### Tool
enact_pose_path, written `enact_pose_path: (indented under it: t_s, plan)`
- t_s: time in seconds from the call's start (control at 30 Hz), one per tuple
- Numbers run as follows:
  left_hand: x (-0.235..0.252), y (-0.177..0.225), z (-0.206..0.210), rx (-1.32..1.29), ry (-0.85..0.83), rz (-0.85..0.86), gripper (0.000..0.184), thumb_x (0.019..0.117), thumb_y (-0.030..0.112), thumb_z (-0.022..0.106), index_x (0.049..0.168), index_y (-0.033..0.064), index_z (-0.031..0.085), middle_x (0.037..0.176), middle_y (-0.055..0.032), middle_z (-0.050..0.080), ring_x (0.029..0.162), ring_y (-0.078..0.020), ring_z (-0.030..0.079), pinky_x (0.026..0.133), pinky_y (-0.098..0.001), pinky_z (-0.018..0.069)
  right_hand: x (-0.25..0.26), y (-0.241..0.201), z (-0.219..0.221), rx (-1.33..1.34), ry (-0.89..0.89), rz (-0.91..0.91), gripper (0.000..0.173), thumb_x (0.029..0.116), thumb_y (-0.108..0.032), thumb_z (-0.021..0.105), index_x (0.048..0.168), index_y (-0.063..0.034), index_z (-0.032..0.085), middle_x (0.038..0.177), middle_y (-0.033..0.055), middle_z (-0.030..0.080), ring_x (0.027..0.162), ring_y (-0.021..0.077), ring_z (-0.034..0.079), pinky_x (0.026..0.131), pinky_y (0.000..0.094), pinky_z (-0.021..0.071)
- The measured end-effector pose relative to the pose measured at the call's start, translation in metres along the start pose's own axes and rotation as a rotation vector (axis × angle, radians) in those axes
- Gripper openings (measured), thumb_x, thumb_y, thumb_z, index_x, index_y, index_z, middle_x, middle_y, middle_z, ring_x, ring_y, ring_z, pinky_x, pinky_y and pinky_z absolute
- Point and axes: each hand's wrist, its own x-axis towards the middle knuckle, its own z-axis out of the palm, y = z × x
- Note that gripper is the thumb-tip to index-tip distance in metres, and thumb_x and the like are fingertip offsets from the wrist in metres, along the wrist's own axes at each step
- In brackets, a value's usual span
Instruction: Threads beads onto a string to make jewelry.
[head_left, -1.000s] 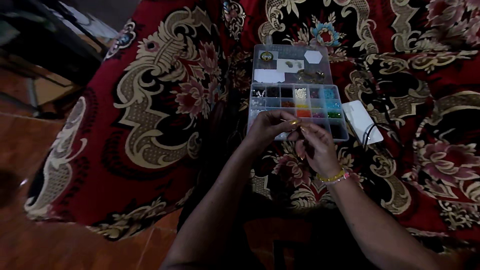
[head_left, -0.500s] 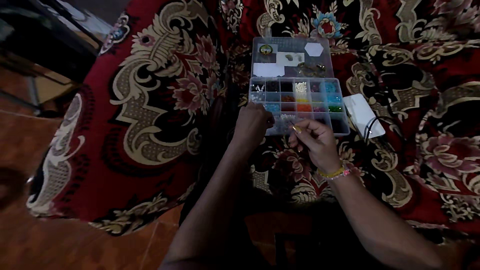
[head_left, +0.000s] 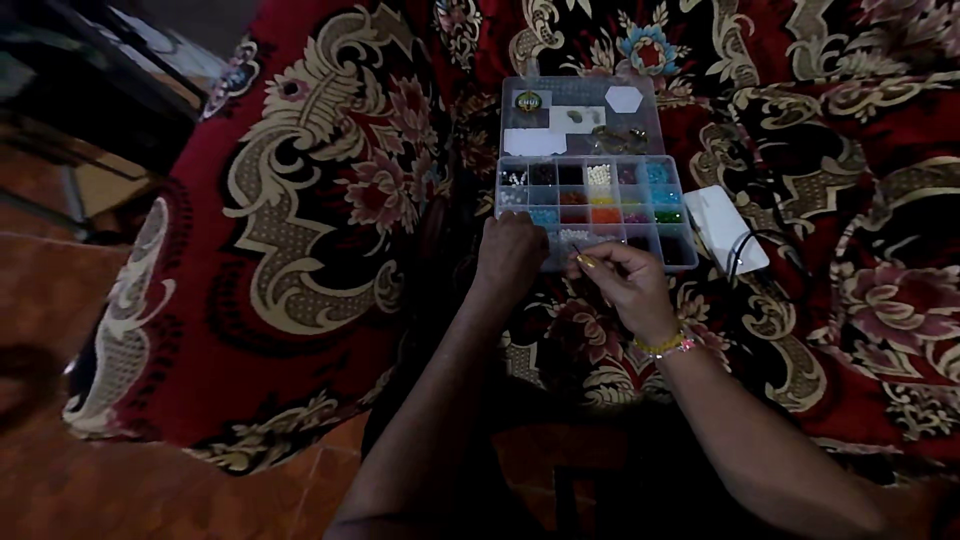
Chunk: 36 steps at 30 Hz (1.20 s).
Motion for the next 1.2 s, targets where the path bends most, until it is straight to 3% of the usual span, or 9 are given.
enact_pose_path:
  t_s: [0.07, 0.13, 0.2, 0.27, 0.37, 0.5, 0.7, 1.2]
  plan:
    - [0.0, -0.002, 0.001, -0.034, 0.018, -0.002, 0.008, 0.0904, 0.012, 0.076, 0.095, 0.0059, 0.077, 0.095, -0.016, 0.07, 0.098, -0.037, 0.064, 0.088, -0.0573, 0.046, 0.0, -0.001, 0.0, -0.008, 0.008, 0.026, 0.012, 0.0972, -0.008, 0.064, 0.102, -0.0056, 0.075, 0.086, -0.0007, 0.075, 0.062, 0.0008, 0.063, 0.054, 0.0156, 0.0519]
    - [-0.001, -0.004, -0.002, -0.172, 0.086, 0.002, 0.009, 0.0912, 0.007, 0.073, 0.098, 0.0016, 0.074, 0.096, -0.017, 0.07, 0.095, -0.0348, 0.067, 0.088, -0.0558, 0.052, 0.0, -0.002, 0.0, -0.023, 0.009, 0.053, 0.012, 0.0972, -0.007, 0.063, 0.102, -0.0039, 0.074, 0.081, -0.0009, 0.073, 0.064, 0.0035, 0.065, 0.058, 0.0185, 0.0564]
    - [-0.002, -0.005, -0.004, -0.4, 0.157, -0.022, 0.009, 0.0931, 0.006, 0.07, 0.1, 0.0003, 0.07, 0.094, -0.013, 0.072, 0.086, -0.0252, 0.07, 0.08, -0.0451, 0.0584, 0.0, -0.003, 0.0, -0.029, 0.022, 0.063, 0.013, 0.0971, -0.006, 0.061, 0.102, -0.0035, 0.073, 0.077, -0.0024, 0.07, 0.062, 0.0037, 0.064, 0.059, 0.0194, 0.0572]
    - [-0.002, -0.003, -0.007, -0.732, 0.16, -0.044, 0.009, 0.0947, 0.005, 0.069, 0.103, 0.0011, 0.068, 0.093, -0.0088, 0.072, 0.081, -0.0161, 0.07, 0.075, -0.0344, 0.0593, 0.0, -0.002, 0.0, -0.008, 0.049, 0.046, 0.014, 0.0969, -0.006, 0.06, 0.101, -0.0034, 0.072, 0.074, -0.003, 0.069, 0.059, 0.0028, 0.062, 0.057, 0.0186, 0.0553]
    - [-0.005, 0.008, -0.008, -1.249, 0.018, -0.129, 0.015, 0.0987, 0.004, 0.061, 0.112, 0.0047, 0.066, 0.098, -0.0026, 0.069, 0.083, -0.01, 0.067, 0.08, -0.0285, 0.0584, -0.001, -0.002, 0.001, 0.054, 0.1, 0.012, 0.014, 0.0967, -0.004, 0.059, 0.1, -0.0021, 0.073, 0.072, -0.0024, 0.068, 0.056, 0.0023, 0.06, 0.053, 0.0175, 0.0528]
    - [-0.001, 0.014, 0.0, -1.591, -0.16, -0.215, 0.014, 0.1031, 0.005, 0.054, 0.104, 0.0052, 0.068, 0.09, -0.0012, 0.07, 0.078, -0.009, 0.067, 0.078, -0.0269, 0.0585, -0.001, -0.004, 0.002, 0.084, 0.145, -0.014, 0.014, 0.0957, -0.002, 0.058, 0.096, -0.0011, 0.073, 0.071, -0.0038, 0.068, 0.056, 0.0007, 0.06, 0.053, 0.0167, 0.0531]
    - [0.001, 0.017, 0.012, -1.756, -0.305, -0.138, 0.024, 0.1063, 0.007, 0.043, 0.101, 0.0074, 0.066, 0.09, 0.0009, 0.07, 0.08, -0.0067, 0.067, 0.079, -0.0244, 0.0571, -0.001, -0.003, 0.001, 0.095, 0.155, -0.039, 0.012, 0.0951, -0.004, 0.06, 0.092, -0.0035, 0.072, 0.071, -0.005, 0.068, 0.056, 0.0005, 0.06, 0.051, 0.0165, 0.0522]
    - [0.0, 0.02, 0.012, -1.767, -0.288, -0.157, 0.024, 0.1071, 0.008, 0.042, 0.1, 0.0071, 0.065, 0.09, 0.0009, 0.069, 0.08, -0.0072, 0.066, 0.079, -0.0251, 0.057, -0.002, -0.004, 0.003, 0.016, 0.177, -0.051, 0.011, 0.0949, -0.005, 0.06, 0.089, -0.0037, 0.07, 0.07, -0.0046, 0.067, 0.055, 0.0005, 0.06, 0.05, 0.0165, 0.0518]
